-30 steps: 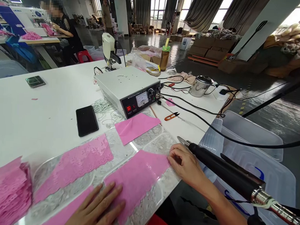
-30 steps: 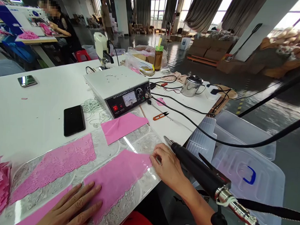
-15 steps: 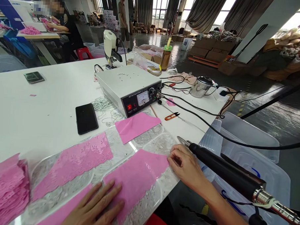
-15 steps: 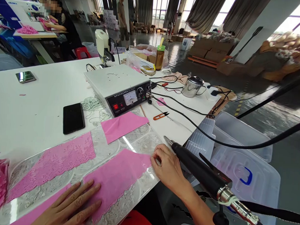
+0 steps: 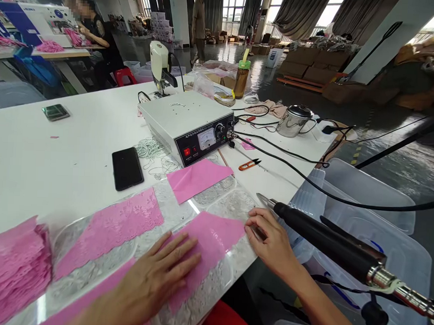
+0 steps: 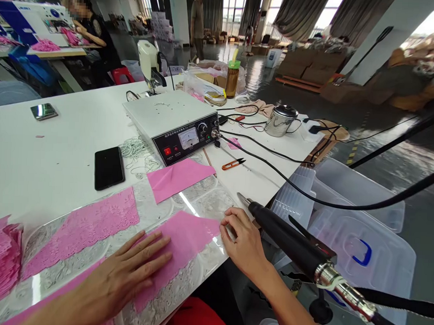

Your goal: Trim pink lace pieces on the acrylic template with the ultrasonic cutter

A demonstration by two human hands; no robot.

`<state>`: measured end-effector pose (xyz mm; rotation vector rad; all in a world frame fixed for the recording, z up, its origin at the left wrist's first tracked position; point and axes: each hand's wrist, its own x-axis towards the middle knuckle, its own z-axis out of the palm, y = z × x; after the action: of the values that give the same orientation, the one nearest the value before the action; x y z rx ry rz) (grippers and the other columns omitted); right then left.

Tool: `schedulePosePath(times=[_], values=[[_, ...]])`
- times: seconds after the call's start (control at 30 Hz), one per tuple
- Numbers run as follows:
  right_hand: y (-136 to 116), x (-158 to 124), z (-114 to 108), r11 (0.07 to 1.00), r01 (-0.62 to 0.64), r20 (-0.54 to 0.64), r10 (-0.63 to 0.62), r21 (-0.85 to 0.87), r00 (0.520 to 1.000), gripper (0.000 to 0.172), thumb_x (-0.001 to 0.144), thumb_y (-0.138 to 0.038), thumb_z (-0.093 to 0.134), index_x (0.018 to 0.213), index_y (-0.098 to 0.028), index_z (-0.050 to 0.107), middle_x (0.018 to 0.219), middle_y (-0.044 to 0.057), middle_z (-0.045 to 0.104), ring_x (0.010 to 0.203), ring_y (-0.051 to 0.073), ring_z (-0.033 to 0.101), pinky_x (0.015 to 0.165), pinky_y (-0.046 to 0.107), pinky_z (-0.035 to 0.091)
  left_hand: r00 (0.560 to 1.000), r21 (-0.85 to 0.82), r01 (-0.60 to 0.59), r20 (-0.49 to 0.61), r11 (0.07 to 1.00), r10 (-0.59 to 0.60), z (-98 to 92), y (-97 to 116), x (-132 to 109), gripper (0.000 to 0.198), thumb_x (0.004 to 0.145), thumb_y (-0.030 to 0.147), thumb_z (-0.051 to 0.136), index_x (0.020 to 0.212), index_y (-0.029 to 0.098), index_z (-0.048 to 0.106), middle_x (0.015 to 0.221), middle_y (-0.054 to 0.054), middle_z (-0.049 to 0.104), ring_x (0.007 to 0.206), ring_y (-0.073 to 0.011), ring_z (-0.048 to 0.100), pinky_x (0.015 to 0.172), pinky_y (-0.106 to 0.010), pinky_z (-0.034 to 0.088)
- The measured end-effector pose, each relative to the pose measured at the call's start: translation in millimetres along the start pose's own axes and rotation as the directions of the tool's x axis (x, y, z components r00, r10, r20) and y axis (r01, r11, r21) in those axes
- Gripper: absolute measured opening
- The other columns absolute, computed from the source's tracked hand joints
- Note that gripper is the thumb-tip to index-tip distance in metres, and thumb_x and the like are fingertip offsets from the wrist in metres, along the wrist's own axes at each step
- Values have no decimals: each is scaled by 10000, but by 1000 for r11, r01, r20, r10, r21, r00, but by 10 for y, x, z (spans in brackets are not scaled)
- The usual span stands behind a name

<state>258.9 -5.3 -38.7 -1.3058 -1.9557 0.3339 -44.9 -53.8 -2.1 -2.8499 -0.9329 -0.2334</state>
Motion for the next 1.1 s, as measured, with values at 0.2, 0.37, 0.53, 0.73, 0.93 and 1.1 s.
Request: schedulePosePath(times=[0.2,0.37,0.53,0.73,0.93,1.1], values=[[4,1,-14,999,-26,-13,26,21,1000,97,873,-175,555,797,-219,594,961,65,617,788,165,639,635,289,522,1000,42,-17,27,999,15,59,-44,-2,469,1028,244,389,1497,226,362,1553,-27,368,1459,-235,280,1209,-438,209],[-5,8,-43,996,-56,-26,58,73,998,95,873,-191,556,795,-221,600,962,67,632,749,155,633,596,273,519,999,55,-12,39,998,10,8,-49,-7,452,1035,233,367,1487,237,377,1534,-23,399,1452,-229,298,1205,-460,226],[6,-174,-120,979,-148,-100,163,140,982,95,873,-236,588,791,-226,636,985,62,674,833,179,664,677,286,547,999,-32,-40,-11,999,40,38,-107,163,418,1047,254,357,1456,201,426,1520,-34,423,1458,-234,283,1216,-477,189],[164,-419,-172,815,-298,-354,504,496,788,276,807,-344,710,1038,-218,625,973,77,693,843,217,686,774,394,587,982,-78,-179,56,981,183,66,-156,475,440,1049,292,359,1470,171,395,1528,-44,401,1413,-232,377,1209,-467,210],[162,-42,-138,805,-78,-555,471,588,686,536,768,-333,721,1243,-271,481,1262,89,559,1117,263,619,1031,539,452,978,-91,-197,43,976,202,130,-174,506,436,1043,281,382,1468,182,401,1526,-51,401,1421,-229,358,1218,-464,167],[98,266,-148,802,11,-664,487,597,568,244,789,-305,516,1029,-260,518,1015,41,549,821,205,638,923,499,501,977,-73,-209,29,975,212,158,-165,489,433,1039,280,386,1459,181,418,1532,-62,393,1433,-239,336,1219,-481,144]])
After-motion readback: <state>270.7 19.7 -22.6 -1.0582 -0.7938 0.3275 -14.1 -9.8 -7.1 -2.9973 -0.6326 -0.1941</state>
